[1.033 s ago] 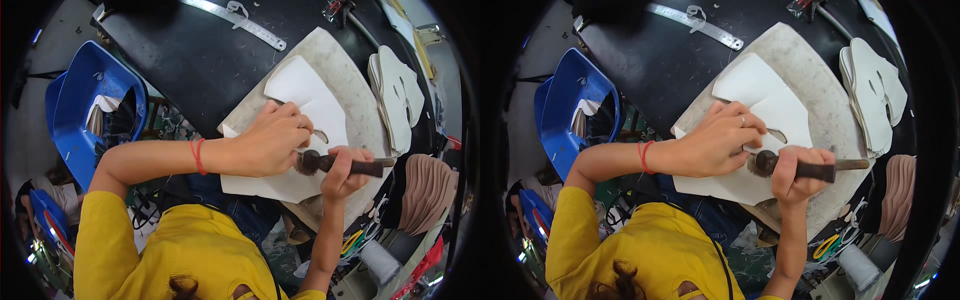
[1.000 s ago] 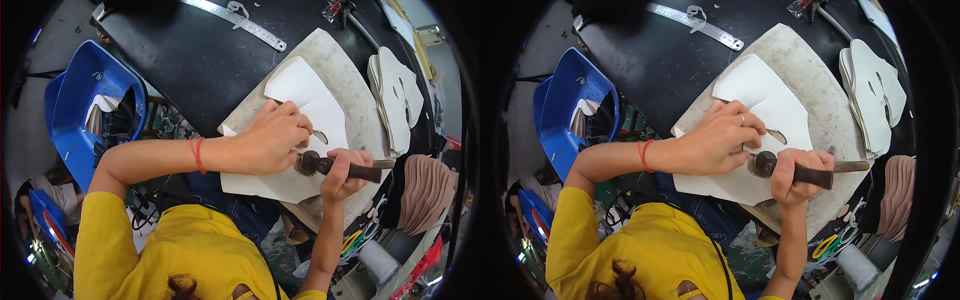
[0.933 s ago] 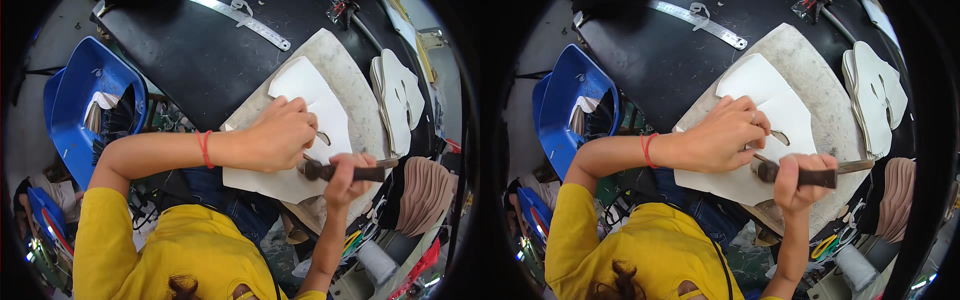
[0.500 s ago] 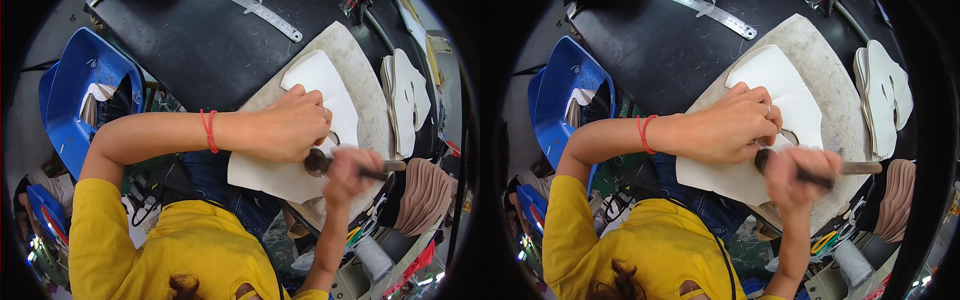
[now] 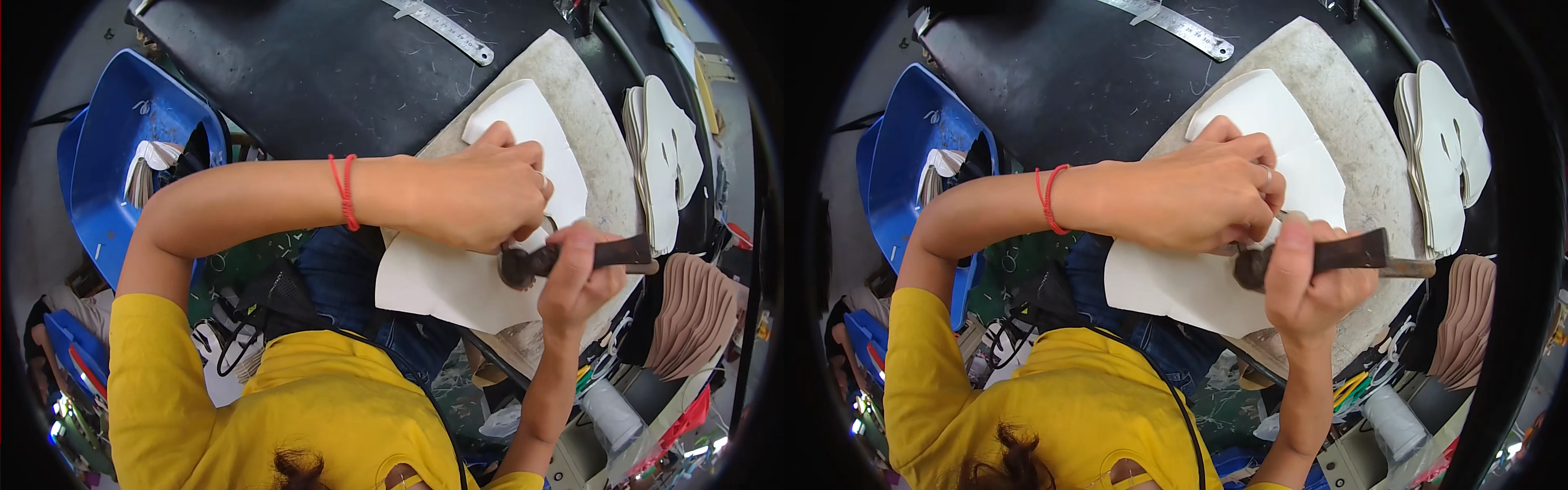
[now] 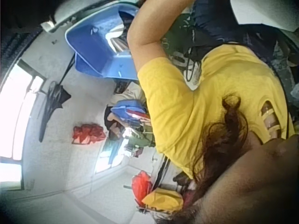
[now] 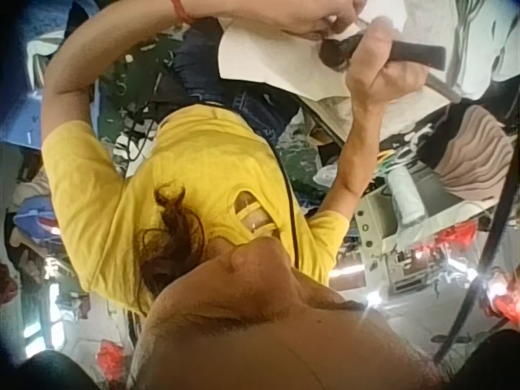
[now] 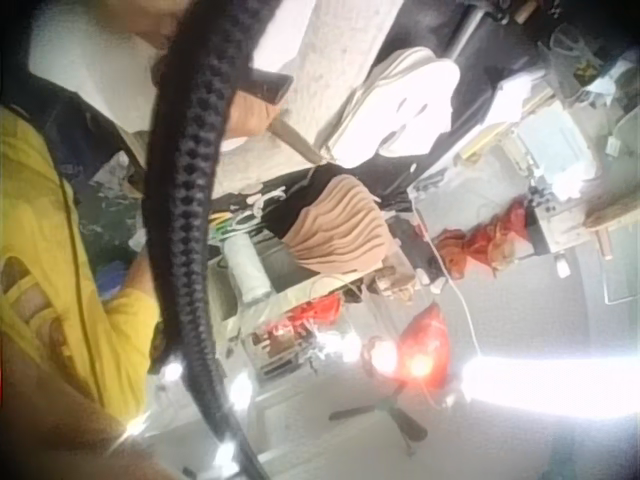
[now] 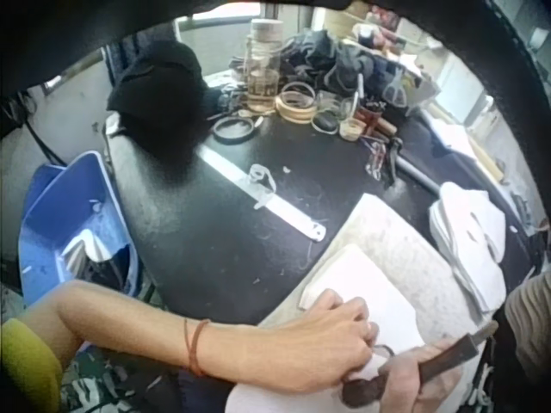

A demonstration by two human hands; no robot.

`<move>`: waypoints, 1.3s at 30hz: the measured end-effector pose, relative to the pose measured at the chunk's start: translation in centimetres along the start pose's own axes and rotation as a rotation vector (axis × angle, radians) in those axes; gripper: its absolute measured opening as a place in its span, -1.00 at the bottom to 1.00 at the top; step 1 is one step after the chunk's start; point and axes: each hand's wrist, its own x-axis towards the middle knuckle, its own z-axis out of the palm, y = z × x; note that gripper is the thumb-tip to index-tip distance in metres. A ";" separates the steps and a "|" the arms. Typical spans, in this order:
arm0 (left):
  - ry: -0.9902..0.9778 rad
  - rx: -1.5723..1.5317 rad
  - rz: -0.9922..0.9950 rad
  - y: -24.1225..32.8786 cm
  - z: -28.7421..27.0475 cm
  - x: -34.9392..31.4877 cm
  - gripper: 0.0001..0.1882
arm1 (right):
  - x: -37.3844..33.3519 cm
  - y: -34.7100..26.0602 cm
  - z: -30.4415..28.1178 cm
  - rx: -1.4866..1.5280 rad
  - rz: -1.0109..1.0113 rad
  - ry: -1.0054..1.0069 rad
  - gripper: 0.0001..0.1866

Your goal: Hammering and assembling components of shoe uppers at a manufacturing workstation.

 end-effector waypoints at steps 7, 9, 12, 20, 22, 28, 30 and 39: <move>-0.029 -0.054 0.117 -1.0 -0.2 0.3 -0.97 | 0.6 -0.4 0.6 -0.063 0.087 0.030 -0.64; -0.110 0.005 0.146 -1.1 -0.8 1.1 -0.96 | 0.3 -0.1 0.5 -0.008 0.109 0.027 -0.64; -0.250 0.185 0.211 0.2 -2.2 2.9 -0.95 | -1.3 0.2 0.5 0.159 0.171 0.237 -0.54; -0.602 0.168 0.203 -0.3 -2.6 5.5 -0.92 | -1.3 -0.6 0.4 0.217 0.206 0.146 -0.52; -0.654 0.214 0.225 0.7 -2.5 6.5 -0.90 | -1.9 -1.5 0.5 0.507 0.415 0.621 -0.72; -0.281 0.201 0.263 -0.3 -0.1 1.4 -0.93 | -5.0 1.0 -0.7 0.142 0.110 0.181 -0.82; -0.072 0.113 0.117 2.3 3.3 -1.0 -0.92 | -7.8 1.5 -3.2 0.121 0.155 0.350 -0.66; 0.229 0.130 -0.194 5.6 5.5 -1.8 -0.86 | -5.8 2.9 -2.3 0.092 0.017 0.149 -0.61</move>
